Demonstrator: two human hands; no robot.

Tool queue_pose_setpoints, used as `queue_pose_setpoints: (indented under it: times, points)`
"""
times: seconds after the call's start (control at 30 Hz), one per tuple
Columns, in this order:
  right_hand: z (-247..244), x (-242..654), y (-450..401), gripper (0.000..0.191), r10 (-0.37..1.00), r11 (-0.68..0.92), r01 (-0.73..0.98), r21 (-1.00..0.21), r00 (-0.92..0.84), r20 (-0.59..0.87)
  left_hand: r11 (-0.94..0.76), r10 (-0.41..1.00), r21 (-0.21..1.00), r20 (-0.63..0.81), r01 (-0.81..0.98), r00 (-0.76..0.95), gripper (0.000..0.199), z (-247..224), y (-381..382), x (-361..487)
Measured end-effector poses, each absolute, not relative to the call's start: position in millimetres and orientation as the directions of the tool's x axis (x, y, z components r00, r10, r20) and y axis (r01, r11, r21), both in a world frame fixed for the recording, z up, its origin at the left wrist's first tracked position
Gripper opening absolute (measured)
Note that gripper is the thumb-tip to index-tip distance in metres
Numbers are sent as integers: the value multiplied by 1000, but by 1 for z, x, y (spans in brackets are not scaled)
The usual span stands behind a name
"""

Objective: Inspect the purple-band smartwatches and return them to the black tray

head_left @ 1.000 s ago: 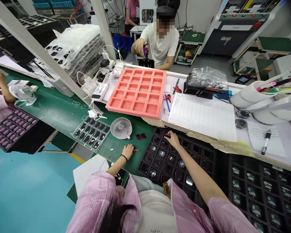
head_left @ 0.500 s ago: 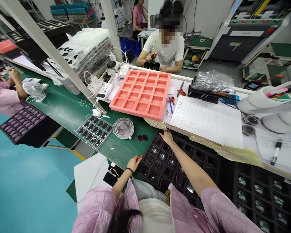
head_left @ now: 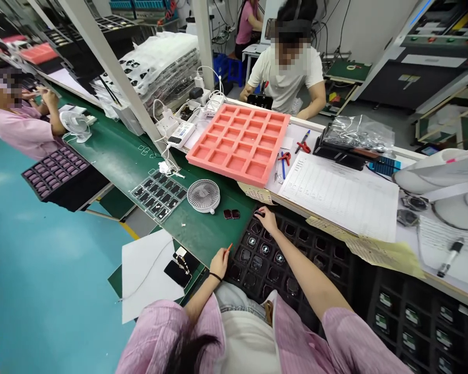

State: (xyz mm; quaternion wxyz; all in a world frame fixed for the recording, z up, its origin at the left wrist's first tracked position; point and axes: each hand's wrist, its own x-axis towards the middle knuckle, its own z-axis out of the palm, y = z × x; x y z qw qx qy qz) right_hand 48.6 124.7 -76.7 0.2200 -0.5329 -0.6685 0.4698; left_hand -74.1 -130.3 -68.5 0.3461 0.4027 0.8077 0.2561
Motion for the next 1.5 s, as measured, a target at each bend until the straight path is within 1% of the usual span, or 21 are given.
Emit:
queue_pose_setpoints:
  times: [0.1, 0.17, 0.23, 0.3, 0.33, 0.43, 0.53, 0.67, 0.8, 0.97, 1.13, 1.23, 1.37, 1.43, 1.5]
  points:
    - [-58, 50, 106, 35, 914, -128, 269, -955, -342, -219, 486, 861, 758, -331, 435, -385, 29, -42, -109, -76]
    - [-41, 52, 88, 38, 898, -223, 98, -970, -368, -243, 415, 898, 828, -304, 377, -318, 36, -20, -90, -71]
    - [-21, 56, 67, 40, 874, -315, -57, -947, -408, -266, 344, 924, 923, -299, 173, -240, 42, 4, -73, -63]
    - [-1, 61, 48, 35, 850, -394, -176, -902, -443, -285, 366, 919, 930, -363, -10, -154, 49, 28, -59, -54]
    - [9, 64, 41, 32, 841, -426, -225, -876, -455, -292, 378, 917, 924, -383, -61, -111, 51, 38, -54, -49]
    - [34, 70, 26, 26, 830, -484, -342, -805, -469, -300, 384, 921, 918, -389, -97, -38, 55, 58, -48, -39]
    - [49, 74, 22, 31, 835, -500, -423, -756, -466, -292, 367, 929, 929, -368, -49, -22, 57, 64, -48, -35]
    - [55, 77, 22, 34, 842, -502, -475, -723, -459, -283, 335, 942, 941, -335, 37, -29, 56, 64, -48, -35]
    - [55, 79, 22, 31, 835, -517, -474, -713, -464, -297, 327, 945, 939, -327, 103, -9, 54, 68, -45, -43]
    - [57, 77, 19, 30, 789, -579, -481, -659, -534, -303, 336, 936, 942, -334, 3, 111, 55, 75, -41, -46]
    - [57, 71, 16, 26, 782, -602, -525, -601, -540, -312, 316, 946, 946, -308, -69, 98, 56, 74, -43, -42]
    - [51, 67, 15, 27, 790, -595, -512, -619, -514, -334, 321, 947, 940, -320, -118, 25, 57, 69, -41, -41]
    - [39, 58, 7, 28, 819, -557, -456, -694, -441, -367, 287, 944, 942, -309, -171, -114, 55, 54, -34, -37]
    - [30, 54, 4, 29, 839, -526, -411, -744, -392, -376, 273, 943, 951, -294, -143, -155, 54, 44, -31, -37]
    - [18, 51, 6, 31, 862, -486, -354, -799, -344, -371, 290, 931, 956, -293, -46, -217, 51, 31, -30, -39]
